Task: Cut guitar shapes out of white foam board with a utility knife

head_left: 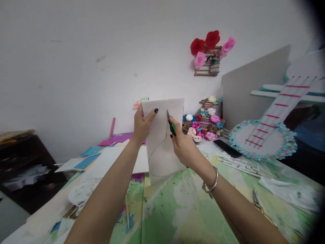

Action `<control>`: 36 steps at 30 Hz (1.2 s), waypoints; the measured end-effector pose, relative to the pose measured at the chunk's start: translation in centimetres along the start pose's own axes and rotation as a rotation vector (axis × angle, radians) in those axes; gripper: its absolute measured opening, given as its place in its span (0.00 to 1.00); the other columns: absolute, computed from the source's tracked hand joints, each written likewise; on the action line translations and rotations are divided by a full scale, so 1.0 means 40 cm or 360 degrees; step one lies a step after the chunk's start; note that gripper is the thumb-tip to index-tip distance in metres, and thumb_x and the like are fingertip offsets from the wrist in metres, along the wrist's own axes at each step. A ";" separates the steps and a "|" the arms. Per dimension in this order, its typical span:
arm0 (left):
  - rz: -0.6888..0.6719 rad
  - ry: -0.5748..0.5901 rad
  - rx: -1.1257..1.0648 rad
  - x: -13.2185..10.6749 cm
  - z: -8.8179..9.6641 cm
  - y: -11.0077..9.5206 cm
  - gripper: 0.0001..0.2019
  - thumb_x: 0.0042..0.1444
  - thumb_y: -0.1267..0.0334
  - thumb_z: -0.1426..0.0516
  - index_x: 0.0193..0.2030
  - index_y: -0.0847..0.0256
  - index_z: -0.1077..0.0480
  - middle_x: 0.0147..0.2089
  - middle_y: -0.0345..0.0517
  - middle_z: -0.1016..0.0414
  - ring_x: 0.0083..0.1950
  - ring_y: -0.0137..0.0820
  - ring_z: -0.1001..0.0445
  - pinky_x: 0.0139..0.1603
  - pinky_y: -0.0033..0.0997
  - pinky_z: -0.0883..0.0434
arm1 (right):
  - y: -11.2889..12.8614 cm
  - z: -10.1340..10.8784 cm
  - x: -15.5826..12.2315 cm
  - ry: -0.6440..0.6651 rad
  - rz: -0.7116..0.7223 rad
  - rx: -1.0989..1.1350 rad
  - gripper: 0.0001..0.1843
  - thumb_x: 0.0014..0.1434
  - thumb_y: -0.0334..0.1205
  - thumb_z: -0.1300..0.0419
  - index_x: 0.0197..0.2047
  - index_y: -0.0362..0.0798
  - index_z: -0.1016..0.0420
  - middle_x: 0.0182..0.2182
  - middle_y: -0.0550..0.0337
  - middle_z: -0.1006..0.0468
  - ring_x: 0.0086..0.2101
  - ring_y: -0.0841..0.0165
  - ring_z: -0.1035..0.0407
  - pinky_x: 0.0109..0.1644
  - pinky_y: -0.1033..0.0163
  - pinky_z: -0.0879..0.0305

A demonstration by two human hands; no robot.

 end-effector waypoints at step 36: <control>0.0010 0.0020 -0.0030 -0.001 -0.003 0.004 0.13 0.52 0.56 0.42 0.43 0.57 0.34 0.40 0.46 0.26 0.40 0.31 0.26 0.37 0.28 0.27 | -0.013 -0.040 -0.039 0.0054 -0.0065 0.0044 0.32 0.61 0.33 0.60 0.67 0.50 0.63 0.29 0.52 0.25 0.21 0.69 0.36 0.28 0.66 0.41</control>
Point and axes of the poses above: each hand's wrist, its own x-axis towards the middle knuckle, its own z-axis out of the back of the hand, y = z × x, the point moved 3 cm from there along x, towards the middle knuckle
